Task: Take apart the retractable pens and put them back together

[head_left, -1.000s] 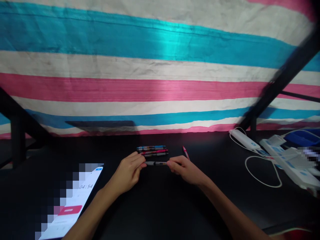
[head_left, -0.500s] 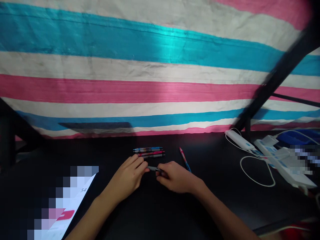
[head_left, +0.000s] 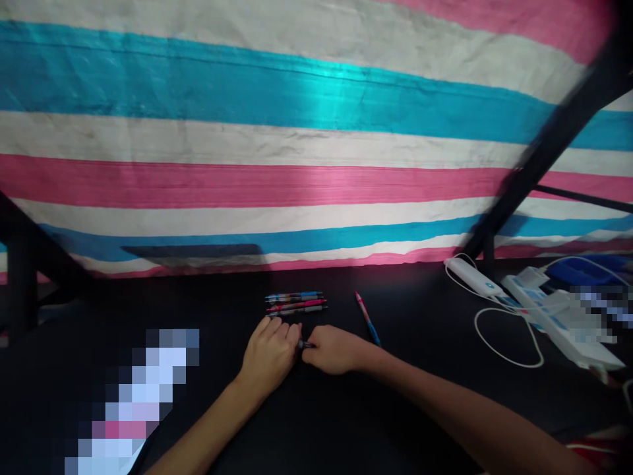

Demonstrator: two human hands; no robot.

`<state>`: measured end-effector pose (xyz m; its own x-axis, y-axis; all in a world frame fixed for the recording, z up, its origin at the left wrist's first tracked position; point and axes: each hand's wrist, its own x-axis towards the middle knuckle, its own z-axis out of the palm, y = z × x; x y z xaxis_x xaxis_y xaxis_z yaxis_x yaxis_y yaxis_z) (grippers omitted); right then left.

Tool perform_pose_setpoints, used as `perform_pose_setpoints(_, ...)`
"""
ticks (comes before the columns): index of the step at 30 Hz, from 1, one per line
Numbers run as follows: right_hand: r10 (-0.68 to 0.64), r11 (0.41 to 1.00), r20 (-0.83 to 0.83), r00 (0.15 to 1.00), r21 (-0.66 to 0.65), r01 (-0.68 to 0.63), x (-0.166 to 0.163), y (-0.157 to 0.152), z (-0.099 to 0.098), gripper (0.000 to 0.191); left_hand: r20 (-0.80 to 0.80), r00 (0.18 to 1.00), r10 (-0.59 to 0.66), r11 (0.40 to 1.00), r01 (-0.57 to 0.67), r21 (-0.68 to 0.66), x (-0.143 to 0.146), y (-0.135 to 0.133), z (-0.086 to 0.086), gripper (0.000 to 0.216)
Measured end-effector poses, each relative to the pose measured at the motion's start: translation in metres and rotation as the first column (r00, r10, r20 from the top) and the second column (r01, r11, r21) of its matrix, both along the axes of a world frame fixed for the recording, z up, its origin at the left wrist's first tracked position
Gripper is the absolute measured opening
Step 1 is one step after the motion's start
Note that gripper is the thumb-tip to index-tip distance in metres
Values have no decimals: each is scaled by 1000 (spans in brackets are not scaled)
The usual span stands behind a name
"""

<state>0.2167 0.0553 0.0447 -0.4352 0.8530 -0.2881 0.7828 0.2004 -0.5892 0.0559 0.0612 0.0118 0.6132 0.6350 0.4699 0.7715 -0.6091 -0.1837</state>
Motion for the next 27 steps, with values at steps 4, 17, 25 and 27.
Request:
perform_pose_setpoints(4, -58, 897, 284, 957, 436, -75, -10, -9, -3, 24, 23, 993, 112, 990, -110, -83, -5, 0, -1, 26)
perform_pose_setpoints(17, 71, 905, -246, 967, 424, 41, 46, 3, -3, 24, 426, 900, -95, 827, 309, -469, -26, 6, 21, 16)
perform_pose_setpoints(25, 144, 881, -368, 919, 471, 51, 51, 1, -8, 22, 438, 896, -75, 771, 331, -544, -25, 4, 15, 30)
perform_pose_setpoints(27, 158, 842, -356, 921, 535, 63, 49, 0, -9, 19, 490, 871, -21, 745, 341, -574, -24, 4, 12, 36)
